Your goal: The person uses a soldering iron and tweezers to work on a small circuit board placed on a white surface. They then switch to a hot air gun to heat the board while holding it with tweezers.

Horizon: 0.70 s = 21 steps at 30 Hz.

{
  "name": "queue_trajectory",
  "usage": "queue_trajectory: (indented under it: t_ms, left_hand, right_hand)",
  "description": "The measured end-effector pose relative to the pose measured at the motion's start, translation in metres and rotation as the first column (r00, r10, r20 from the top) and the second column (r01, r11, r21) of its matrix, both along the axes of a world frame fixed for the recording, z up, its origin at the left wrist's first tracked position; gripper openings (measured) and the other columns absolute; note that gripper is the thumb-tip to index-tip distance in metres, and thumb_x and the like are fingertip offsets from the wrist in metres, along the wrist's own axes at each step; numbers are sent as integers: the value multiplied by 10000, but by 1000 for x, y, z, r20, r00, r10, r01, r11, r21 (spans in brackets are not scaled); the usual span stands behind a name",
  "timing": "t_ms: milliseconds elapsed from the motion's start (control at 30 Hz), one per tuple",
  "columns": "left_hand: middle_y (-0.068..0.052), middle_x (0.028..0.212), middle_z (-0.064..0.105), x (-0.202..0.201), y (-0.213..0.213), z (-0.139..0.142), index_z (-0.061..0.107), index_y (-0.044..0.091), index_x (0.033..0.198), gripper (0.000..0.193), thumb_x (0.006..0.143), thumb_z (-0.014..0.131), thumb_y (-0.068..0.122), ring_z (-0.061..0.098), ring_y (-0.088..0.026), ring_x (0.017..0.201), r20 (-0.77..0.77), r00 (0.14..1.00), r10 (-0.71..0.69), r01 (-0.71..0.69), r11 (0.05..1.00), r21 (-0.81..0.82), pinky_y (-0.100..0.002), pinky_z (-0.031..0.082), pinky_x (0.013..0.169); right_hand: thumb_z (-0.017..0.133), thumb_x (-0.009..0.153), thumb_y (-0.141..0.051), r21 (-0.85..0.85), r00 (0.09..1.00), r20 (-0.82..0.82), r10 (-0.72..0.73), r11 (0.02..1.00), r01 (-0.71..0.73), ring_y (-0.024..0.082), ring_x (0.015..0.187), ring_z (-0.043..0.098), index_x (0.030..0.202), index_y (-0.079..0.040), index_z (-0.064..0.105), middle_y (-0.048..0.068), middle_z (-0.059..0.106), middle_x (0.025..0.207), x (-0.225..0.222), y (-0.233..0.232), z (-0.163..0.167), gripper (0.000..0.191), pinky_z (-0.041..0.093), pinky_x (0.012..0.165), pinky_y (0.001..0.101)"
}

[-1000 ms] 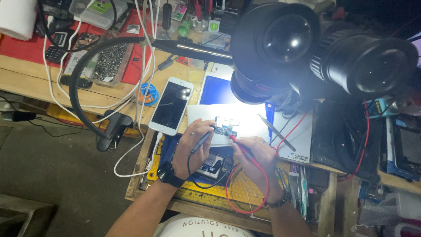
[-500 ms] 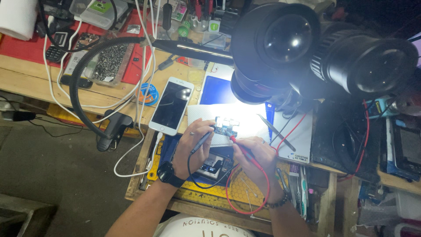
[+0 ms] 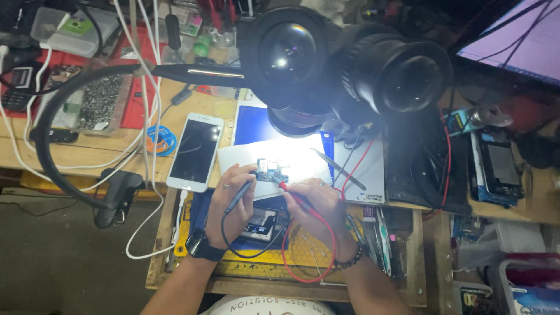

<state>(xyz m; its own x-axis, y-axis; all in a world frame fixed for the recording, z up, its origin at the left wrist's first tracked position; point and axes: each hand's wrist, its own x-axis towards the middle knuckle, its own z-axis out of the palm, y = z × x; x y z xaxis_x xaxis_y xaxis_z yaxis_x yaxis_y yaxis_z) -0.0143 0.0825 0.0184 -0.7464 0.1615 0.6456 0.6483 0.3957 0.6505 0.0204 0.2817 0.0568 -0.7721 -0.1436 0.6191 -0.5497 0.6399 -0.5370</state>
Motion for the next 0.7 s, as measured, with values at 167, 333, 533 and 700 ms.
queue_trajectory:
  t_ms: [167,333,533,700]
  left_hand:
    - [-146,1171,708,1,5,-2,553,41,1095,156,973,648,18,677,-399,1154,5,1000,15,-15,1000,-8,-471,537,1073]
    - [-149,1180,708,2,6,-3,551,40,1107,154,982,640,29,670,-410,1174,9,1000,19,-18,1000,-14,-469,540,1065]
    - [-146,1185,709,1,5,-5,547,43,1118,164,982,637,33,669,-410,1177,2,1000,15,-15,999,-29,-473,536,1067]
    - [-142,1182,710,2,5,-4,548,44,1114,158,984,637,36,676,-400,1172,7,1000,16,-16,1000,-27,-475,534,1079]
  right_hand:
    - [831,818,-58,-12,1000,-3,-6,1000,6,196,770,744,958,-66,718,62,762,888,1,4,0,180,578,687,313]
    - [827,818,-53,-10,1000,10,2,1000,-2,196,780,748,963,-68,716,62,763,894,2,6,1,183,585,693,312]
    - [821,820,-46,-9,1000,-2,5,1000,-5,193,779,748,974,-63,711,68,764,897,2,6,0,189,586,684,308]
    - [830,821,-53,-6,1000,-2,3,1000,-3,187,764,747,978,-62,715,68,765,890,2,6,-1,194,582,671,308]
